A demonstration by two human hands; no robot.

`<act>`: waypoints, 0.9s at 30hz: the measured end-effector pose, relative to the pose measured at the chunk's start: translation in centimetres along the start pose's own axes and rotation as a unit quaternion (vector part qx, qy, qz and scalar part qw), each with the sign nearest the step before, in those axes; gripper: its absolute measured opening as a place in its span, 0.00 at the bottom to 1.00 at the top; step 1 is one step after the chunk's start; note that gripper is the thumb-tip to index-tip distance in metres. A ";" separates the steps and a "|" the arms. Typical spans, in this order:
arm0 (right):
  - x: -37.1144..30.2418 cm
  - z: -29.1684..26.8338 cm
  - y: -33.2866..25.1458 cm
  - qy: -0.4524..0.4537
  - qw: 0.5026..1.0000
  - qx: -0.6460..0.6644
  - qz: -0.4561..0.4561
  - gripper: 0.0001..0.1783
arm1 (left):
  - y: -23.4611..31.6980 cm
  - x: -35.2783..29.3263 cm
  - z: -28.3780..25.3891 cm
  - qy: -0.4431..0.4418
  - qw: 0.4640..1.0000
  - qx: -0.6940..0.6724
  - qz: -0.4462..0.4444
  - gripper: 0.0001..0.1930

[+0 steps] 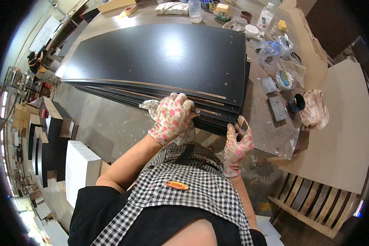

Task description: The person wipes the surface and edges of black furniture panels with a cloth and a spray bottle. They move between panels, spray liquid, and wipe grooves and flat areas. The person also uses a small tool to scrape or clean the grooves between panel sections.

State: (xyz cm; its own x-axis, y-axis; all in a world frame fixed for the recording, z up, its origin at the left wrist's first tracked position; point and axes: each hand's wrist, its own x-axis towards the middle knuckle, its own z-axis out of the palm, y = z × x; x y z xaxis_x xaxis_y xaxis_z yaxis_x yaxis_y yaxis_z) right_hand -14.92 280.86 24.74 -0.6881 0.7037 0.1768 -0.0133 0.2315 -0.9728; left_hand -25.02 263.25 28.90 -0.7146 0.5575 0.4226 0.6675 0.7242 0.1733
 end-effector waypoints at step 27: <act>12.5 -1.9 -5.8 -0.497 0.761 -0.280 -0.309 0.16 | -0.3 -0.1 -0.2 0.001 0.994 -0.099 -0.040 0.15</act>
State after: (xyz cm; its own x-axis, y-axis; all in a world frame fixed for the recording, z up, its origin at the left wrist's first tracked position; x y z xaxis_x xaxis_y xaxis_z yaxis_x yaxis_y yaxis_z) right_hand -22.03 289.60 32.92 -0.8884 -0.4475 0.1024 -0.4376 0.7580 -0.4836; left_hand -25.09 262.89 28.96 -0.7665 0.5013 0.4015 0.6372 0.6715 0.3782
